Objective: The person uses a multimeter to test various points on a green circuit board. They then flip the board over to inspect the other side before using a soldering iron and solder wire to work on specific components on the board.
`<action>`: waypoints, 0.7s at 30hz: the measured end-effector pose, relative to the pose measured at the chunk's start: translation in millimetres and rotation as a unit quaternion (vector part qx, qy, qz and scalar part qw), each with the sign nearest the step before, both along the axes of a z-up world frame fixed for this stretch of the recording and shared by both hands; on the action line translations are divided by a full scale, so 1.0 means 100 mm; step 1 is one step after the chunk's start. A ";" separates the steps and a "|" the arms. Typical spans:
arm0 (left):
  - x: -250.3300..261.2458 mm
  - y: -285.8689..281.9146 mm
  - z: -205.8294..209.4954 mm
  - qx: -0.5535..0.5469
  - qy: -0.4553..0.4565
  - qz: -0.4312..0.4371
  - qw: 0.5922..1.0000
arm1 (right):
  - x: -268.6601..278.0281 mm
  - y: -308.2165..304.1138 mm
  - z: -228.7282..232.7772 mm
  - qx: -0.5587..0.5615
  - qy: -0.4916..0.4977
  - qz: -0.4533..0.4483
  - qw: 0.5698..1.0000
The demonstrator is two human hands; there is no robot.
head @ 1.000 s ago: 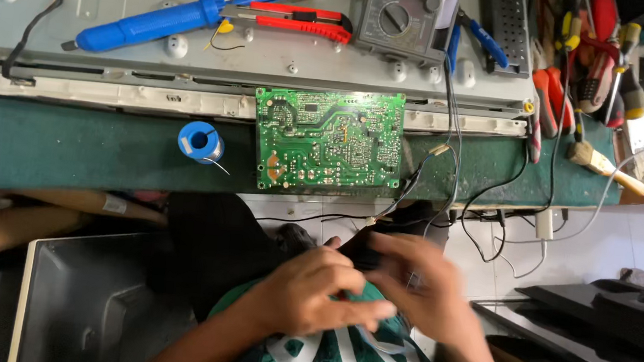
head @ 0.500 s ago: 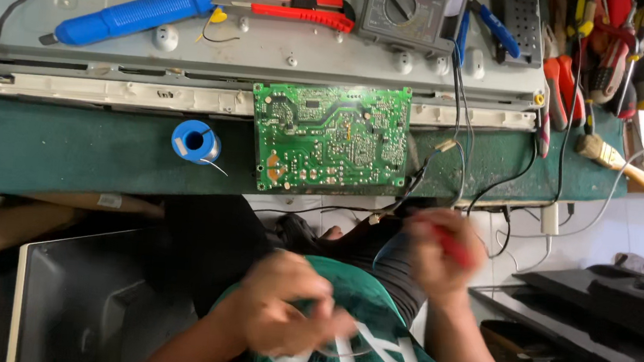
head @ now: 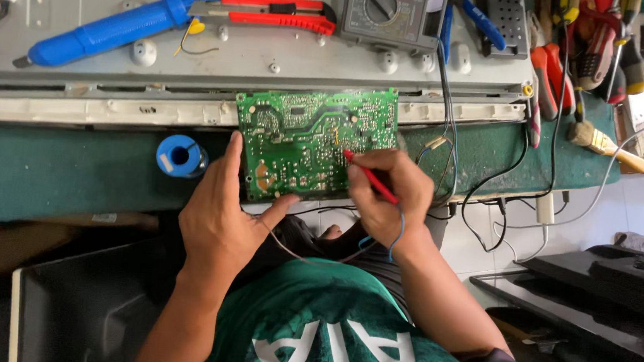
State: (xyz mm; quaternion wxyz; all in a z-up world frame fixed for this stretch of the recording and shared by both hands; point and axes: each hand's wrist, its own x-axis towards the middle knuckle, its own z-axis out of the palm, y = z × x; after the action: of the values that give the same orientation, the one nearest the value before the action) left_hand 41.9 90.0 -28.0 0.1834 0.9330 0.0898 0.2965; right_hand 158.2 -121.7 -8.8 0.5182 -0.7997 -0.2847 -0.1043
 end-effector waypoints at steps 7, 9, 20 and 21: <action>0.01 0.01 -0.01 0.011 -0.018 0.004 1.000 | 0.02 0.11 0.01 -0.013 -0.045 -0.001 0.999; 0.03 0.01 -0.01 0.001 -0.016 0.005 1.000 | 0.04 0.13 0.04 -0.026 -0.083 0.029 0.996; 0.04 0.01 -0.01 -0.010 -0.005 0.001 1.000 | 0.04 0.18 -0.02 -0.054 -0.160 0.018 0.986; 0.03 0.00 -0.02 -0.014 0.000 0.006 1.000 | 0.03 0.19 -0.03 -0.064 -0.173 0.021 0.983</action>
State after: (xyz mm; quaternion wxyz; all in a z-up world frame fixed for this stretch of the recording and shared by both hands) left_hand 45.1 90.2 -30.4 0.1944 0.9297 0.0989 0.2967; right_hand 160.8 -103.2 -12.3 0.4109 -0.7951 -0.3928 -0.2114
